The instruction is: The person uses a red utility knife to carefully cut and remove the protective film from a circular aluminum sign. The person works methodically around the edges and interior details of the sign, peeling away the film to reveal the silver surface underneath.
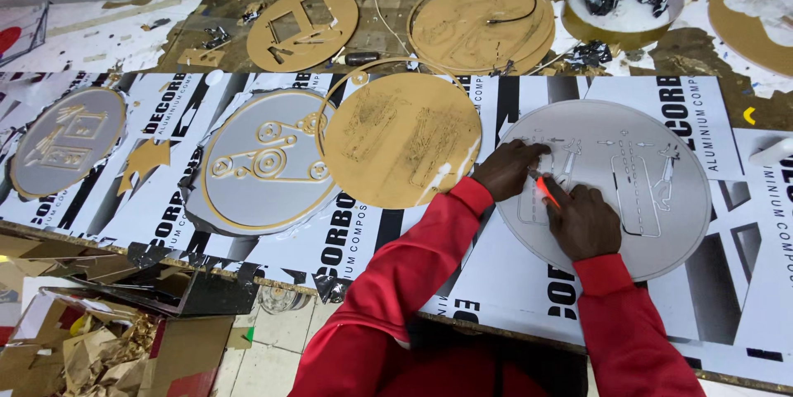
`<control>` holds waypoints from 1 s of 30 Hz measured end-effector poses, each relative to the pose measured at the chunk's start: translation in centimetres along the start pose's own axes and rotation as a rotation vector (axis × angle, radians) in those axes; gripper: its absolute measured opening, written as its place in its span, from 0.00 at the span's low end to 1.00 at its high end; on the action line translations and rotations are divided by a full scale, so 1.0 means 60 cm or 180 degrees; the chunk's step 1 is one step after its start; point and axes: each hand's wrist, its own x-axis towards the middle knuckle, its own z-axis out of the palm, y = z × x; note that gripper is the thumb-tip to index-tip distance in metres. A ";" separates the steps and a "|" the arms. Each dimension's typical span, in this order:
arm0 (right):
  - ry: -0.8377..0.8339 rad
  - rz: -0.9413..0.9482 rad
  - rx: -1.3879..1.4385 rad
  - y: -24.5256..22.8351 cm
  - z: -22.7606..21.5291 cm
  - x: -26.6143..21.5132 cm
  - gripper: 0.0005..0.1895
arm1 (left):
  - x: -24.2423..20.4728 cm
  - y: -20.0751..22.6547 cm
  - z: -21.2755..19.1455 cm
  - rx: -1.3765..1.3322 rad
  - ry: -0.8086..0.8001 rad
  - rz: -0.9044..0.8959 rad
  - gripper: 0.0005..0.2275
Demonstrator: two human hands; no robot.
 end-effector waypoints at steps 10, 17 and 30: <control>0.0198 -0.0409 0.1422 0.023 -0.064 0.007 0.20 | -0.011 0.041 -0.087 -0.0070 -0.0002 0.0361 0.26; -0.0580 0.0431 0.2437 0.039 -0.066 0.004 0.26 | -0.033 -0.036 -0.042 0.0015 0.0072 -0.0035 0.27; -0.1858 0.1776 0.4797 0.049 -0.072 0.021 0.32 | -0.024 0.040 -0.090 -0.3045 -0.0036 -0.0562 0.21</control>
